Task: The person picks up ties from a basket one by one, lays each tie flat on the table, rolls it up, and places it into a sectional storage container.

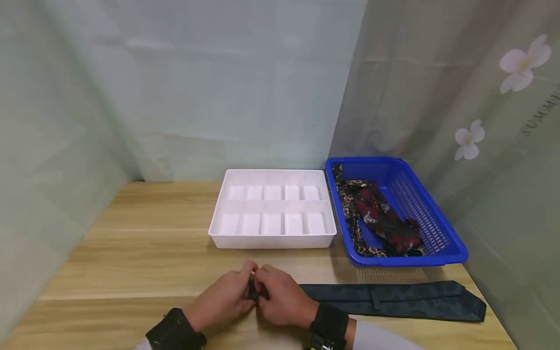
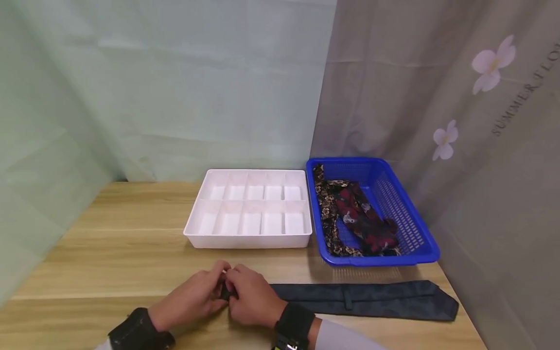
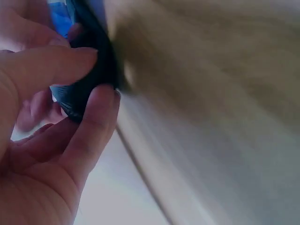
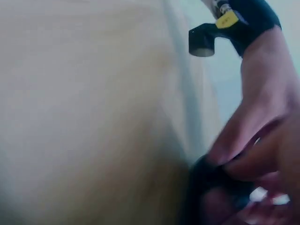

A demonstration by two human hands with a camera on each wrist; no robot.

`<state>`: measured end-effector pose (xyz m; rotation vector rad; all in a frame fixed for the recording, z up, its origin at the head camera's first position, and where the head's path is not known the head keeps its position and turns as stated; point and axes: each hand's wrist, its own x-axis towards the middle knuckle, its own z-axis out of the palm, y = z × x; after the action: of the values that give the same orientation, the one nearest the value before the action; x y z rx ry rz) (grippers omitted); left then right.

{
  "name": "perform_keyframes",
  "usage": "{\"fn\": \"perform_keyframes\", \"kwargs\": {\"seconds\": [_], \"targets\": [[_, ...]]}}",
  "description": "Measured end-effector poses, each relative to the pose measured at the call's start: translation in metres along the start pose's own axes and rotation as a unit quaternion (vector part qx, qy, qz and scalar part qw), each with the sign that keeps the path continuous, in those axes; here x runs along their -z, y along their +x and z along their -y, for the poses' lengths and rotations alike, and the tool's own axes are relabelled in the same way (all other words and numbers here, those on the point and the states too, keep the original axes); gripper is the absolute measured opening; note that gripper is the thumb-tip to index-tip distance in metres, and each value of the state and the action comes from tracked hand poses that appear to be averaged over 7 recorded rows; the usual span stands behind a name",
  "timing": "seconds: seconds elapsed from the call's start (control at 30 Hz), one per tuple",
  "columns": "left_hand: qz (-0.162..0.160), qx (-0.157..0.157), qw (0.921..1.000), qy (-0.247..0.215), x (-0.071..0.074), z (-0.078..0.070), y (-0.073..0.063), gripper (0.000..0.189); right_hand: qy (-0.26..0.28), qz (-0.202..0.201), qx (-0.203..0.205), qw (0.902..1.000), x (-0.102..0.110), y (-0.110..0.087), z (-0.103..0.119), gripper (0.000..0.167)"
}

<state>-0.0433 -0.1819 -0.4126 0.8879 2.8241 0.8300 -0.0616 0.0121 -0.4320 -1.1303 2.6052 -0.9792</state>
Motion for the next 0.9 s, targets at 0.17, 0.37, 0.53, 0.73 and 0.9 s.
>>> {"fn": "perform_keyframes", "kwargs": {"seconds": [0.17,0.37,0.53,0.73,0.9], "targets": [[-0.004,-0.010,0.9999,0.000,-0.0006,-0.0003,0.0023,0.049,-0.008,0.012,-0.006,0.9999,-0.0003,-0.0007,0.0030,0.031],[-0.009,-0.010,0.9999,0.006,0.0015,0.0004,0.0040,0.047,0.017,-0.011,0.017,0.9997,0.0021,-0.0009,-0.0022,0.021],[-0.007,-0.014,0.9997,0.016,0.0002,-0.0008,0.0047,0.052,0.022,-0.020,0.008,0.9995,0.0015,-0.0044,-0.0029,0.022],[0.004,-0.002,1.0000,0.006,-0.0017,-0.0014,0.0034,0.046,-0.048,-0.004,0.014,0.9987,0.0064,-0.0061,0.0044,0.026],[0.033,0.003,0.9993,-0.015,-0.0043,-0.0020,0.0047,0.047,-0.010,-0.002,0.004,0.9999,0.0027,-0.0088,0.0027,0.021]]}}
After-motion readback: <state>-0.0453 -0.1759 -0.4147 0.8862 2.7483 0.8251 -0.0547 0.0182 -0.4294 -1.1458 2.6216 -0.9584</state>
